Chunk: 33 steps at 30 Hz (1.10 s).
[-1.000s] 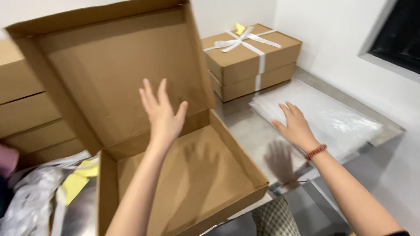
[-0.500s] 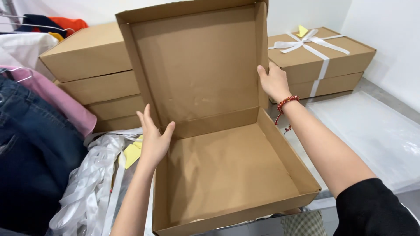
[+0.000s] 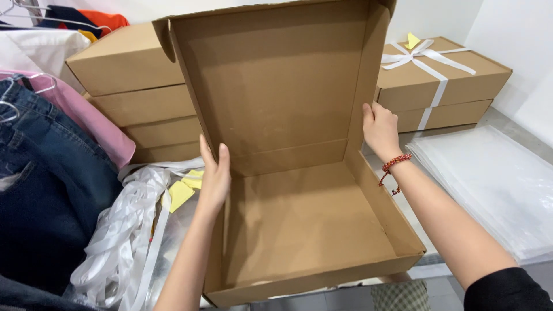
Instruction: The person places a plastic bag into a cardboard box, closes and stacks the box, then ties a ribbon and attaches a sticky note. They later open another box, remove a green shirt from a plastic bag, hang it on a hanger, and repeat the packing process with another box.
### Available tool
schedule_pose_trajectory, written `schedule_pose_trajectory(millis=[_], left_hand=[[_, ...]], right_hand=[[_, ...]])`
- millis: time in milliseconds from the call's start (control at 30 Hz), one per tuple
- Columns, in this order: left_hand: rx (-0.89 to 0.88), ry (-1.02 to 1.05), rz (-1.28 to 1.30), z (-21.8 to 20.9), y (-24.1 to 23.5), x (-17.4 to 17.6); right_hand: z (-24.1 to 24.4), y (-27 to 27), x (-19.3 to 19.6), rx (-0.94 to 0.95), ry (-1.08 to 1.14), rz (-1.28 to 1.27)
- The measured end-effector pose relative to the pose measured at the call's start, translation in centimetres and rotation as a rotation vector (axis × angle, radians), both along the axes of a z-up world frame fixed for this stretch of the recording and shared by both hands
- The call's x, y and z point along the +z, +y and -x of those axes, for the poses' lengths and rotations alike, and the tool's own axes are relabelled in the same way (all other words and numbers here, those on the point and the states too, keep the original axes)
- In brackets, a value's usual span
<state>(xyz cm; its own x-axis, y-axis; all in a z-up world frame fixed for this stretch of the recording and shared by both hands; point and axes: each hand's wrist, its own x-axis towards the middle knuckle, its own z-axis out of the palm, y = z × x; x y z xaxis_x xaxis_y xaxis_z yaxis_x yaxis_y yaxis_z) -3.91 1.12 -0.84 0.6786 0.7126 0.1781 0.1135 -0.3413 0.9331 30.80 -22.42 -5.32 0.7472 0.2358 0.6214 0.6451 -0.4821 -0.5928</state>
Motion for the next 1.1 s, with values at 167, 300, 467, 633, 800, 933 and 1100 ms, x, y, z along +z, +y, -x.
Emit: schedule_pose_trajectory(millis=[167, 300, 467, 633, 800, 933, 1100], left_hand=[[-0.095, -0.389, -0.084, 0.9, 1.9, 0.1], [-0.135, -0.521, -0.222, 1.8, 2.2, 2.1], [-0.029, -0.756, -0.474, 3.5, 0.3, 5.0], [0.030, -0.869, -0.577, 4.7, -1.7, 7.2], [0.084, -0.952, -0.682, 5.4, -3.6, 8.0], [0.087, -0.902, -0.618, 6.3, -5.2, 7.9], [-0.038, -0.789, -0.428, 6.6, -6.4, 5.8]], right_hand=[[1.3, -2.0, -1.3, 0.023, 0.214, 0.105], [2.2, -4.6, -0.2, 0.198, 0.353, -0.076], [8.8, -8.2, 7.8, 0.276, 0.358, -0.191], [9.6, -11.3, 10.2, 0.676, -0.070, -0.325], [12.7, -12.2, 11.1, 0.764, -0.318, -0.317], [10.3, -14.0, 8.2, 0.579, -0.117, -0.383], [0.3, -18.7, 0.8, 0.556, -0.055, -0.338]])
